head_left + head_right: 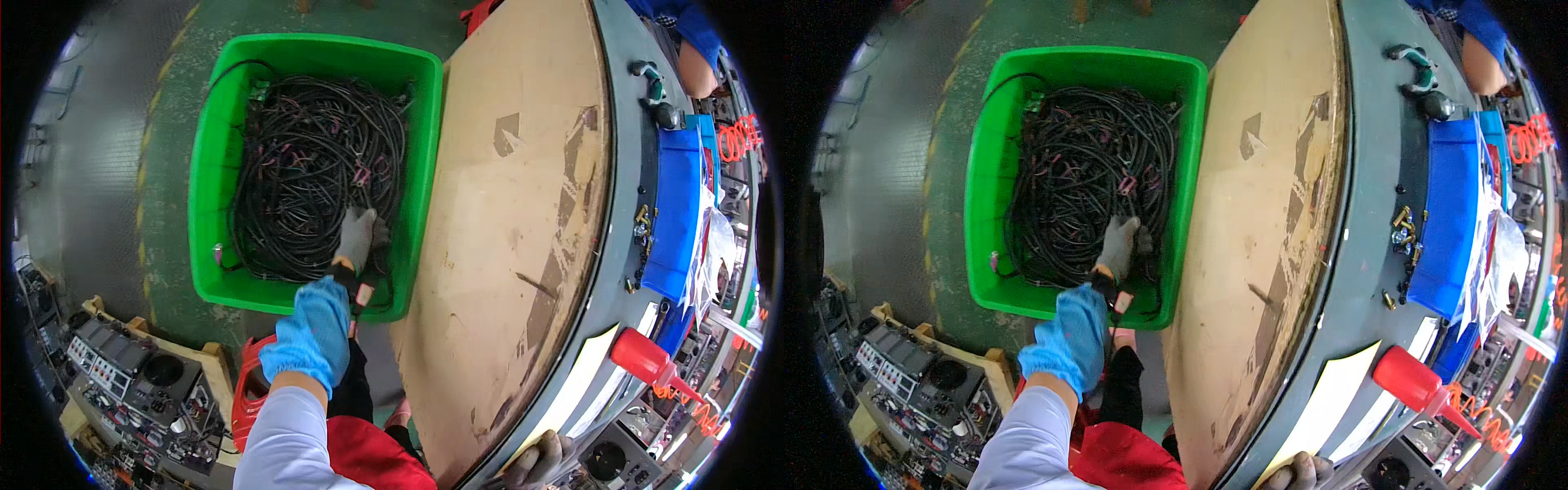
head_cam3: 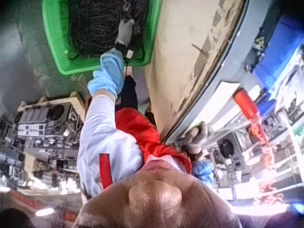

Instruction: Assembling components and wiring an industrial electronic power unit on a production line.

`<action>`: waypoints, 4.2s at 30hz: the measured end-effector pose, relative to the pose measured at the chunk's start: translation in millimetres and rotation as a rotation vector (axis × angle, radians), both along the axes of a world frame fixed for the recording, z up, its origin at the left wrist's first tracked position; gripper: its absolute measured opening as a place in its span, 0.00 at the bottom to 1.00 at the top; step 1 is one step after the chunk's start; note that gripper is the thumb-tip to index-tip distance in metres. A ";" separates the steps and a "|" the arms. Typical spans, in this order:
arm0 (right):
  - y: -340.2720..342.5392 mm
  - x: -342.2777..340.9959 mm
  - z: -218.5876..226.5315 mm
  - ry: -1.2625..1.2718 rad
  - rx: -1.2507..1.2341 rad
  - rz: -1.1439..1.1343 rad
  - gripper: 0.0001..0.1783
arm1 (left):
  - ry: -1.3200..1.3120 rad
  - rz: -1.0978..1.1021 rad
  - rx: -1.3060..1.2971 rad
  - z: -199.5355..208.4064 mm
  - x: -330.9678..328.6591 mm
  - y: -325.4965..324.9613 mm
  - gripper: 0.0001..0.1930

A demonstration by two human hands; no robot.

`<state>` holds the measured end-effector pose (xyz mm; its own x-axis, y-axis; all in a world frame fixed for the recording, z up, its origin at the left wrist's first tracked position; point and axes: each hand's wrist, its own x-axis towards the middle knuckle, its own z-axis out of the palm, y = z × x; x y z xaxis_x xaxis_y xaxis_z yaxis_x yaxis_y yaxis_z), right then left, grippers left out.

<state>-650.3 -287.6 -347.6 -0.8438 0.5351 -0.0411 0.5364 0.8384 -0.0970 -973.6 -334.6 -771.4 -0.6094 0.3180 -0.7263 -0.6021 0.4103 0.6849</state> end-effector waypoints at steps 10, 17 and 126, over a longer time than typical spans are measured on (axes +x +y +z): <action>-5.4 13.3 -4.6 0.147 -0.114 -0.192 0.19 | -0.157 0.293 0.352 318.9 101.8 -129.9 0.15; -13.1 -14.7 49.1 0.257 -0.423 -0.243 0.17 | -0.136 0.051 0.678 430.8 216.1 -203.2 0.13; -154.2 1127.5 16.9 0.310 0.687 -2.122 0.26 | -0.076 -2.085 0.259 606.7 1065.4 83.7 0.10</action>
